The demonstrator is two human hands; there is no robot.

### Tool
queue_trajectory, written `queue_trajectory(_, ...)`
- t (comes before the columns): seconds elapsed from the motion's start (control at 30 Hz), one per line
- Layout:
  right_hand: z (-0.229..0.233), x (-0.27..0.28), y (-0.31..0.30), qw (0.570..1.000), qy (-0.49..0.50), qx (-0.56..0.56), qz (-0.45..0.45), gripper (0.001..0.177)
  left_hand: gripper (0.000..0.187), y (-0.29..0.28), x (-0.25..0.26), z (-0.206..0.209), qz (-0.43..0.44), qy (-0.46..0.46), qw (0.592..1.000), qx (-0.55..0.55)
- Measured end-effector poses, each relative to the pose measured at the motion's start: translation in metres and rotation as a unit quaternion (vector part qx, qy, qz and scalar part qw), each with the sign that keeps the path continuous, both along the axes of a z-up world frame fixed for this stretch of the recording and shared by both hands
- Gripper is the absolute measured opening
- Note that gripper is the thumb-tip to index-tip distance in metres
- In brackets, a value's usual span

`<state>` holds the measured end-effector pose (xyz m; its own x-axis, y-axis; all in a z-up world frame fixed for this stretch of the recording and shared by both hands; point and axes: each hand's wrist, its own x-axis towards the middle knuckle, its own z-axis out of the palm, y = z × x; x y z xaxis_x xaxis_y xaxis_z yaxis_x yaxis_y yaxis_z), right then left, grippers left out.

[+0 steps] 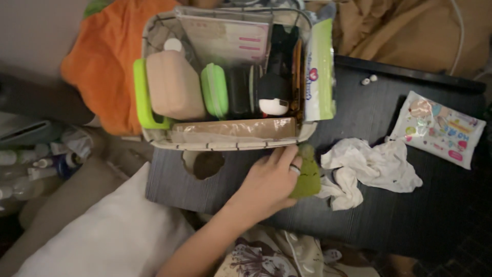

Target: Clean various eyelash extension items and accessories using wet wipes.

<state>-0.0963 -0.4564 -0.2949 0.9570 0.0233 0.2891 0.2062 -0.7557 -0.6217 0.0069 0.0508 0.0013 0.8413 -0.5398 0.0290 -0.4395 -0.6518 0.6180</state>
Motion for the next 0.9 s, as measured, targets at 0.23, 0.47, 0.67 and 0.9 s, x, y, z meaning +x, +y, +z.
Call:
queue_trajectory(0.23, 0.143, 0.057, 0.077, 0.999, -0.020, 0.048, 0.005, 0.030, 0.072, -0.006, 0.002, 0.017, -0.042, 0.080, 0.992, -0.093)
queue_trajectory(0.47, 0.284, 0.075, 0.137, 0.995, -0.044, 0.083, -0.017, 0.032, 0.051, -0.064, 0.027, 0.031, 0.021, 0.319, 0.902, -0.289)
queue_trajectory(0.67, 0.348, 0.085, 0.170, 0.990, -0.072, 0.115, -0.032, 0.035, 0.044, -0.101, 0.040, 0.025, -0.020, 0.141, 0.945, -0.294)
queue_trajectory(0.9, 0.366, 0.088, 0.180, 0.993, -0.105, -0.021, 0.050, 0.037, 0.045, -0.111, 0.039, 0.016, -0.058, -0.011, 0.974, -0.217)
